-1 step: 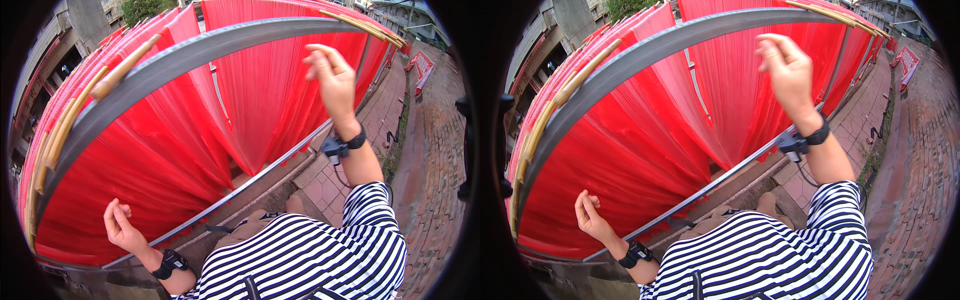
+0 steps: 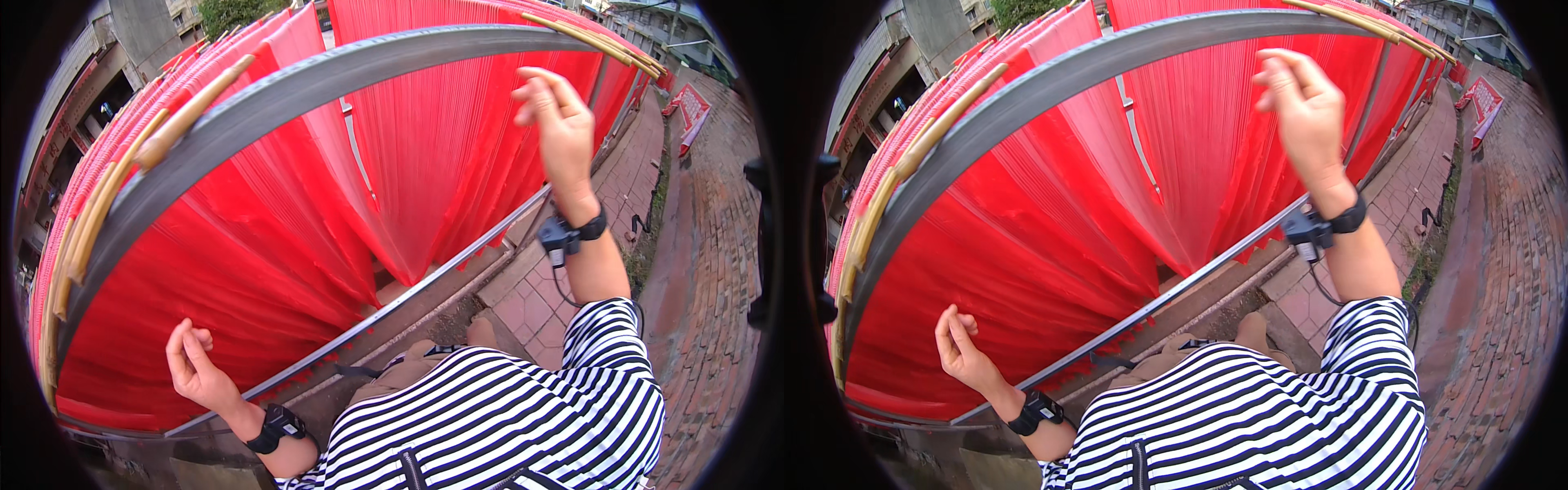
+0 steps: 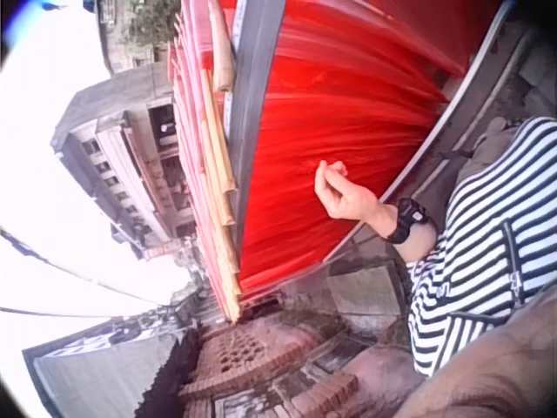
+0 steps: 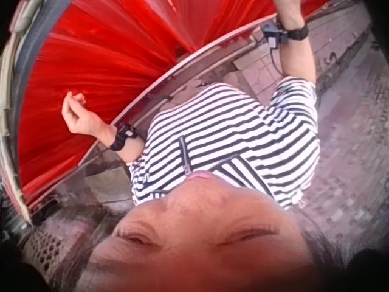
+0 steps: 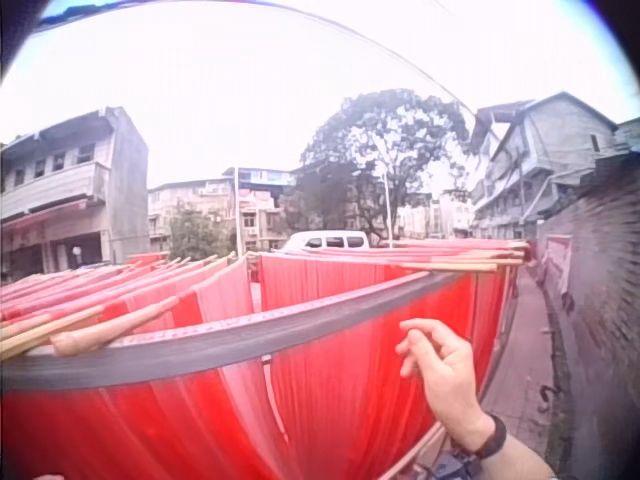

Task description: The person arranges red dried noodles hanging on a metal frame outdoors. They separate and align the strands by hand, then place cylindrical bamboo tubes along the top bar to hold sections in place.

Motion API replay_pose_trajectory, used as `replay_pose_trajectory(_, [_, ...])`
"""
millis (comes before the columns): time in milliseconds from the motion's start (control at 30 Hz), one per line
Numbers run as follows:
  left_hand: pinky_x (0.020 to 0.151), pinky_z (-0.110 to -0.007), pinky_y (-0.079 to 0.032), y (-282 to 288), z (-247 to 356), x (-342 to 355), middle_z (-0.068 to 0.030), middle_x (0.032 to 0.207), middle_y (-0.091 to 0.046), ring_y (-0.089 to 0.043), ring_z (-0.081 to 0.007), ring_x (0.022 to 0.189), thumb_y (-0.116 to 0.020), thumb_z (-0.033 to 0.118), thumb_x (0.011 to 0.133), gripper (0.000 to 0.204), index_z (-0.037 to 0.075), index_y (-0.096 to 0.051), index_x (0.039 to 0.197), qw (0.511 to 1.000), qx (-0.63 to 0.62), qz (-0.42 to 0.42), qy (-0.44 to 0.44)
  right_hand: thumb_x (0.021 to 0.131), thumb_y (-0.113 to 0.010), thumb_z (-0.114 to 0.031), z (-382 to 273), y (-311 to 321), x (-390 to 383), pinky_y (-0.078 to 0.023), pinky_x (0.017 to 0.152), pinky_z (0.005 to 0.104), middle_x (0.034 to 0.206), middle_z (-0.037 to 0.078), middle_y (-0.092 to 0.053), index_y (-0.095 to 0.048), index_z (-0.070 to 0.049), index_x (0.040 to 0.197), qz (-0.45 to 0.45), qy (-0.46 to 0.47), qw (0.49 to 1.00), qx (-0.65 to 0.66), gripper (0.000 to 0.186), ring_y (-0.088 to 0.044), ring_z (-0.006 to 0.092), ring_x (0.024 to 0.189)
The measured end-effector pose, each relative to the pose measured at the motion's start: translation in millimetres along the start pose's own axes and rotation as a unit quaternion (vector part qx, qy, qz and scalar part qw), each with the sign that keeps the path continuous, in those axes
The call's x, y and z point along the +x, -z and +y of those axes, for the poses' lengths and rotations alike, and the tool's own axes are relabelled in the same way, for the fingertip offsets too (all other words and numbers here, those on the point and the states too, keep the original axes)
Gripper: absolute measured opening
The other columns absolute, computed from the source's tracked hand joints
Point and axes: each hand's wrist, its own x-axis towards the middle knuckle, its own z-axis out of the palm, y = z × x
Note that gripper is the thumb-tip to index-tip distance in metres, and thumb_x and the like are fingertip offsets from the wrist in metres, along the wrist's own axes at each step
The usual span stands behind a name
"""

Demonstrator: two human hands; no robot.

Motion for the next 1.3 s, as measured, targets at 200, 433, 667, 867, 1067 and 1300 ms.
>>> replay_pose_trajectory(200, [0.065, -0.021, -0.048, -64.2, 78.0, 17.1, -0.0057, 0.090, -0.065, -0.056, -0.0094, 0.074, -0.051, 0.001, 0.103, 0.037, -0.004, -0.050, 0.140, 0.995, -0.032, -0.002, -0.093, 0.105, -0.056, -0.024, 46.0, 101.8, 54.8, -0.052, 0.070, 0.0231, 0.101, 0.008, -0.073, -0.062, -0.002, 0.127, 0.055, -0.031, 0.992, 0.110, 0.031, -0.066, 0.0083, 0.076])
replay_pose_trajectory(433, [0.076, -0.023, -0.054, -101.1, 107.5, 43.8, -0.0102, 0.097, -0.069, -0.061, -0.0102, 0.076, -0.052, 0.013, 0.106, 0.047, -0.004, -0.038, 0.148, 0.977, -0.032, 0.025, -0.211, 0.107, -0.053, -0.023, 80.3, 128.9, 79.9, -0.052, 0.076, 0.0274, 0.111, 0.014, -0.071, -0.058, -0.002, 0.128, 0.023, -0.049, 0.985, 0.164, 0.031, -0.066, 0.0137, 0.083])
replay_pose_trajectory(667, [0.079, -0.022, -0.055, -107.5, 114.9, 55.4, -0.0110, 0.101, -0.071, -0.065, -0.0101, 0.080, -0.053, 0.016, 0.106, 0.047, -0.001, -0.039, 0.148, 0.976, -0.040, 0.012, -0.211, 0.106, -0.053, -0.021, 88.5, 128.8, 98.2, -0.053, 0.078, 0.0273, 0.113, 0.016, -0.070, -0.057, -0.003, 0.127, -0.009, -0.018, 0.983, 0.182, 0.028, -0.067, 0.0148, 0.086])
replay_pose_trajectory(867, [0.078, -0.022, -0.055, -110.6, 113.8, 63.6, -0.0111, 0.102, -0.072, -0.065, -0.0098, 0.080, -0.053, 0.018, 0.106, 0.049, 0.000, -0.039, 0.149, 0.979, -0.057, 0.020, -0.193, 0.107, -0.053, -0.023, 87.9, 128.3, 105.8, -0.054, 0.077, 0.0268, 0.105, 0.012, -0.073, -0.063, -0.003, 0.122, 0.020, 0.011, 0.986, 0.163, 0.028, -0.067, 0.0127, 0.085])
replay_pose_trajectory(1067, [0.075, -0.020, -0.054, -100.1, 103.3, 75.8, -0.0117, 0.103, -0.072, -0.065, -0.0090, 0.080, -0.051, 0.016, 0.107, 0.042, 0.000, -0.046, 0.146, 0.983, -0.108, 0.008, -0.149, 0.107, -0.053, -0.023, 71.0, 101.7, 88.0, -0.054, 0.078, 0.0264, 0.099, 0.010, -0.073, -0.067, -0.002, 0.121, 0.010, 0.041, 0.991, 0.123, 0.029, -0.066, 0.0121, 0.084])
replay_pose_trajectory(1300, [0.070, -0.019, -0.055, -103.1, 110.8, 84.9, -0.0133, 0.106, -0.073, -0.069, -0.0107, 0.083, -0.051, 0.015, 0.107, 0.038, 0.001, -0.052, 0.142, 0.975, -0.167, -0.016, -0.142, 0.106, -0.055, -0.022, 35.3, 60.1, 71.8, -0.058, 0.081, 0.0252, 0.094, 0.009, -0.074, -0.066, -0.002, 0.127, -0.022, 0.107, 0.991, 0.076, 0.030, -0.070, 0.0123, 0.084])
